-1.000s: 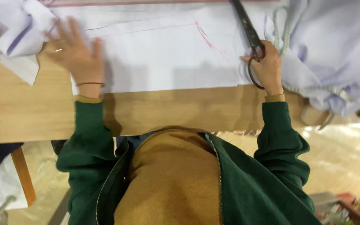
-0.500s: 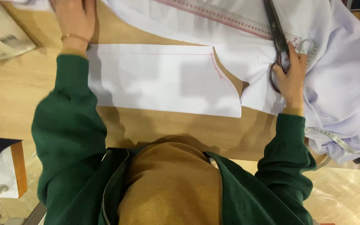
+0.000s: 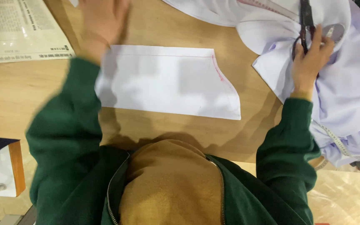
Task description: Measuring, marking, and cutting white fabric according to a pattern on a wooden table.
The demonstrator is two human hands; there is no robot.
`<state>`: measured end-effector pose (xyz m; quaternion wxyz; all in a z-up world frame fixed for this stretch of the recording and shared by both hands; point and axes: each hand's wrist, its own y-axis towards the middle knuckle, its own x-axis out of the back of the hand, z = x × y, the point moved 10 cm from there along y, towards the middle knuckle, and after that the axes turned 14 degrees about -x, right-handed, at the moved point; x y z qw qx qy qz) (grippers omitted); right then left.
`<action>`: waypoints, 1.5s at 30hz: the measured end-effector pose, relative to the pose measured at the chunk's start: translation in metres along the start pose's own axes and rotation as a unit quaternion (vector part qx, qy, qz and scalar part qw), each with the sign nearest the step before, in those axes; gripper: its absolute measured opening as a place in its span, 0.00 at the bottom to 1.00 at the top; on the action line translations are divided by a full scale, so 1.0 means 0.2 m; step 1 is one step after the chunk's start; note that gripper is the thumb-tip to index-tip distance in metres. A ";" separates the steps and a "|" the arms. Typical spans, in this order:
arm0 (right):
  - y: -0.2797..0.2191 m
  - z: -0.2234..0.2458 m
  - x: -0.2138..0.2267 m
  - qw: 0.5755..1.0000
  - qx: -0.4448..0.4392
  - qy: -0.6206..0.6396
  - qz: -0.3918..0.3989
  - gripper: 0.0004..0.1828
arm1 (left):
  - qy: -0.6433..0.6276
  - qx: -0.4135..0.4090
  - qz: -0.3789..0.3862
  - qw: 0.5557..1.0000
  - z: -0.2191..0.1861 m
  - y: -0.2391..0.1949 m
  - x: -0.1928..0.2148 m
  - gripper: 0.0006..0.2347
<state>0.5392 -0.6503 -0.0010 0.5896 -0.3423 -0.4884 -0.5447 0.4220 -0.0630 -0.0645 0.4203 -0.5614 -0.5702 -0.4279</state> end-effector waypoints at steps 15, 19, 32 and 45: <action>-0.94 0.59 -0.11 0.977 -0.189 0.094 0.016 0.28 | -0.035 -0.131 -0.096 0.986 -0.90 -0.78 -0.02 0.33; -1.05 0.36 -0.24 0.976 -0.215 -0.015 0.037 0.23 | -0.001 -0.162 -0.108 0.981 -0.98 -0.78 -0.01 0.32; -1.36 0.13 -0.06 0.941 -0.245 -0.083 0.219 0.26 | -0.035 -0.141 0.001 0.989 -1.27 -1.11 -0.13 0.35; 0.01 0.91 -0.03 0.987 0.117 0.110 -0.007 0.15 | 0.080 -0.075 -0.039 0.993 -1.12 -1.21 -0.08 0.36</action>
